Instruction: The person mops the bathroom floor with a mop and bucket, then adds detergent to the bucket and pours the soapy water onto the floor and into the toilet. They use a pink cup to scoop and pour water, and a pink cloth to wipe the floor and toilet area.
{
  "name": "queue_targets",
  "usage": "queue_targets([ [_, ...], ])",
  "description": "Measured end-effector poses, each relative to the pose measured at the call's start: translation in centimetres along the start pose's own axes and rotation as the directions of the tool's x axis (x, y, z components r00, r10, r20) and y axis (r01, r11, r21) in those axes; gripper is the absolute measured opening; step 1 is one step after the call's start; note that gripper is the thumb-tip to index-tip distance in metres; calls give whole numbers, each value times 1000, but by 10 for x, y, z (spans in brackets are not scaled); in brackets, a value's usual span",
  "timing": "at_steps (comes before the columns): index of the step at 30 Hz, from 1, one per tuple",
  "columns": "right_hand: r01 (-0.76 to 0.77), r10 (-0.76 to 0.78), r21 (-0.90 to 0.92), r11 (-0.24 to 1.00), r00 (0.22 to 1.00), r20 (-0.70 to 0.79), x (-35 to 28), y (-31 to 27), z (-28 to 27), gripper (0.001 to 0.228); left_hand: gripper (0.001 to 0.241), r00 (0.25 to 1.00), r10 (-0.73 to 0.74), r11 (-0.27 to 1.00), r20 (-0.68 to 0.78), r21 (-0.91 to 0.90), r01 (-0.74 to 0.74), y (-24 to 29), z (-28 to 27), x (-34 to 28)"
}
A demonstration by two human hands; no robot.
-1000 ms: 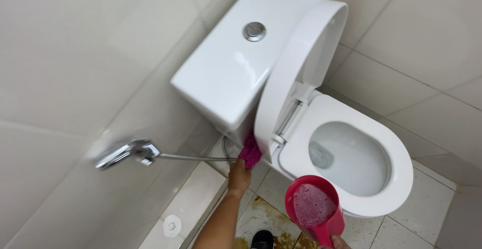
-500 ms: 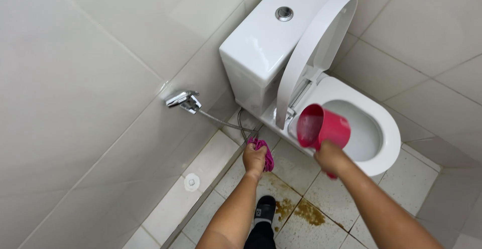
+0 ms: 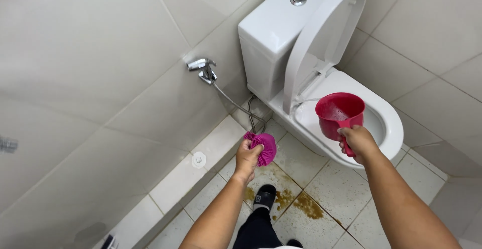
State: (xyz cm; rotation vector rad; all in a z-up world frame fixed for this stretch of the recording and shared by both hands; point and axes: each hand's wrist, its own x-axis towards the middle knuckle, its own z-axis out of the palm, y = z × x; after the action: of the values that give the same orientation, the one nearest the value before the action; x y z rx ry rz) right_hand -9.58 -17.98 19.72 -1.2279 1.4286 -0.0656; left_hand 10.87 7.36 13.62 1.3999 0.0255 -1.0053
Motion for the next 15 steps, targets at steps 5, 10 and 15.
queue_targets([
  [5, 11, -12, 175, 984, 1000, 3, -55, 119, -52, 13, 25, 993, 119, 985, -20, -127, -120, -51, 9, -61],
  [10, -147, 159, 270, 951, 987, -21, -99, 246, -106, 15, 23, 984, 176, 970, -34, -166, -179, -109, 32, -110],
  [15, -394, 406, 220, 892, 914, -9, -96, 396, -149, 14, 24, 995, 95, 985, 12, -147, -93, -123, 49, -159],
])
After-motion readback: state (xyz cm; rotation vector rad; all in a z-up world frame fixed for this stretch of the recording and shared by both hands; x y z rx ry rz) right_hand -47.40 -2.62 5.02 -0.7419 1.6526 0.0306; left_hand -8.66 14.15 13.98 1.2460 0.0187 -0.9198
